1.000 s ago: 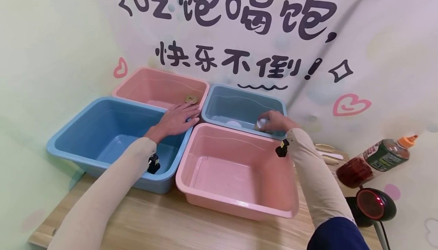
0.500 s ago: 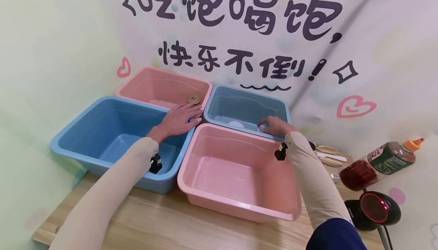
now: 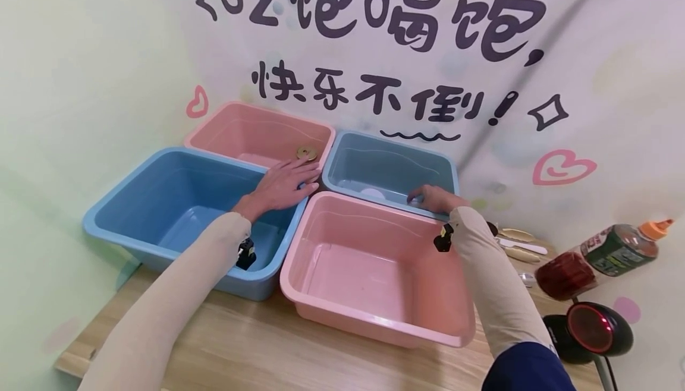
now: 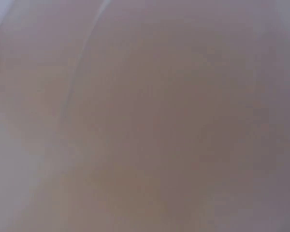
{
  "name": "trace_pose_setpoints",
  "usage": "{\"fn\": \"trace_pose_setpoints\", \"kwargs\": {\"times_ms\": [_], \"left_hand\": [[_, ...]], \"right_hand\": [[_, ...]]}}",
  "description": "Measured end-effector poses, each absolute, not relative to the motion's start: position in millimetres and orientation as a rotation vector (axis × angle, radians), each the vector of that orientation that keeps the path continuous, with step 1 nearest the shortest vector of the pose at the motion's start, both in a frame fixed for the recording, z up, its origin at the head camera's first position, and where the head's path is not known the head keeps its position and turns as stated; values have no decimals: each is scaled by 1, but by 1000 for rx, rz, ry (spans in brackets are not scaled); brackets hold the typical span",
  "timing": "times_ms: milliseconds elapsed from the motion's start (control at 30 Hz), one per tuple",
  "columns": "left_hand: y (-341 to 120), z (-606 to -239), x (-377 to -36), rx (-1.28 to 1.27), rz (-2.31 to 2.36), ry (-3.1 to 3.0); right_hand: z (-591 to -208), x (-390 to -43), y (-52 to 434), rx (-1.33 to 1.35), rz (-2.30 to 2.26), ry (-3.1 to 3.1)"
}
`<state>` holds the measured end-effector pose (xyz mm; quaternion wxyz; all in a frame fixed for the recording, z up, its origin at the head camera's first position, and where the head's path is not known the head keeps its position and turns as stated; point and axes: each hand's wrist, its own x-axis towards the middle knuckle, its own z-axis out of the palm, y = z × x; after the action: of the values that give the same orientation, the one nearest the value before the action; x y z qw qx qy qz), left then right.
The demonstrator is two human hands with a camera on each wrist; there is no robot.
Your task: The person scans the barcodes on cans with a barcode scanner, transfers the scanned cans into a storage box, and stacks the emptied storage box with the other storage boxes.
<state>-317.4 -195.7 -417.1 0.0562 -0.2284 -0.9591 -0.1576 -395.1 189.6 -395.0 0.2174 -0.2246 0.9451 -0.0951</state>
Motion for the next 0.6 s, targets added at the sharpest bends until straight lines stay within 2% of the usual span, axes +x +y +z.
{"fn": "trace_pose_setpoints", "kwargs": {"times_ms": [600], "left_hand": [[-194, -417, -319, -685, -495, -2914]], "right_hand": [[-363, -382, 192, -661, -393, 2712]]}}
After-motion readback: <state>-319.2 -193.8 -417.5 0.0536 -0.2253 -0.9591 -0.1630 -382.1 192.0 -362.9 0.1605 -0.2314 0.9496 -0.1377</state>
